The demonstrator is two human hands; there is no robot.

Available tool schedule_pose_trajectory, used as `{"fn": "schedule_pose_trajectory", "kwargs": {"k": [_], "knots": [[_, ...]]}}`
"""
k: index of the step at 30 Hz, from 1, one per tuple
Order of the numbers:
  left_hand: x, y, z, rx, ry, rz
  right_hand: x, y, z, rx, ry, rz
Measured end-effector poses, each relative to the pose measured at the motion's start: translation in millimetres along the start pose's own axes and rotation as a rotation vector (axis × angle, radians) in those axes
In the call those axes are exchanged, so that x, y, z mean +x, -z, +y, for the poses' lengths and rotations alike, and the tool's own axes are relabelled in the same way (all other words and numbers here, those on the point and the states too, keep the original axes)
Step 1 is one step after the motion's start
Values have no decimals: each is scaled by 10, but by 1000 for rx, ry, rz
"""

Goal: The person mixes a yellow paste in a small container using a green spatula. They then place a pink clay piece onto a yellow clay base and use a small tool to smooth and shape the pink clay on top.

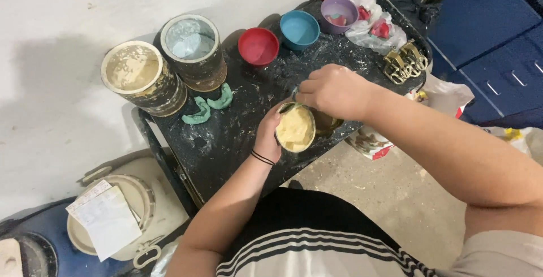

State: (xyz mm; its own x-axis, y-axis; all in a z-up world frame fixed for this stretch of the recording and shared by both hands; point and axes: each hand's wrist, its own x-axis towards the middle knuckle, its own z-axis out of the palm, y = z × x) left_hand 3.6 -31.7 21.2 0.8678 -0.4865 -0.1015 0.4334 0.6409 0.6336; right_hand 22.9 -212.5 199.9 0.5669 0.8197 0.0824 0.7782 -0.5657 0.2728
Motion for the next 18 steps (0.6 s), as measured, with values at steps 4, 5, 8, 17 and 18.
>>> {"fn": "schedule_pose_trajectory", "kwargs": {"k": [4, 5, 8, 17, 18], "knots": [[52, 136, -128, -29, 39, 2, 24, 180, -64, -7, -32, -31], [60, 125, -117, -41, 6, 7, -14, 156, -23, 7, -65, -19], [34, 125, -109, -63, -54, 19, -113, 90, -26, -6, -90, 6], [190, 160, -221, -156, -87, 307, -101, 83, -341, 73, -481, -446], [218, 184, -242, -174, -95, 377, -98, 23, -406, 100, -501, -515]]}}
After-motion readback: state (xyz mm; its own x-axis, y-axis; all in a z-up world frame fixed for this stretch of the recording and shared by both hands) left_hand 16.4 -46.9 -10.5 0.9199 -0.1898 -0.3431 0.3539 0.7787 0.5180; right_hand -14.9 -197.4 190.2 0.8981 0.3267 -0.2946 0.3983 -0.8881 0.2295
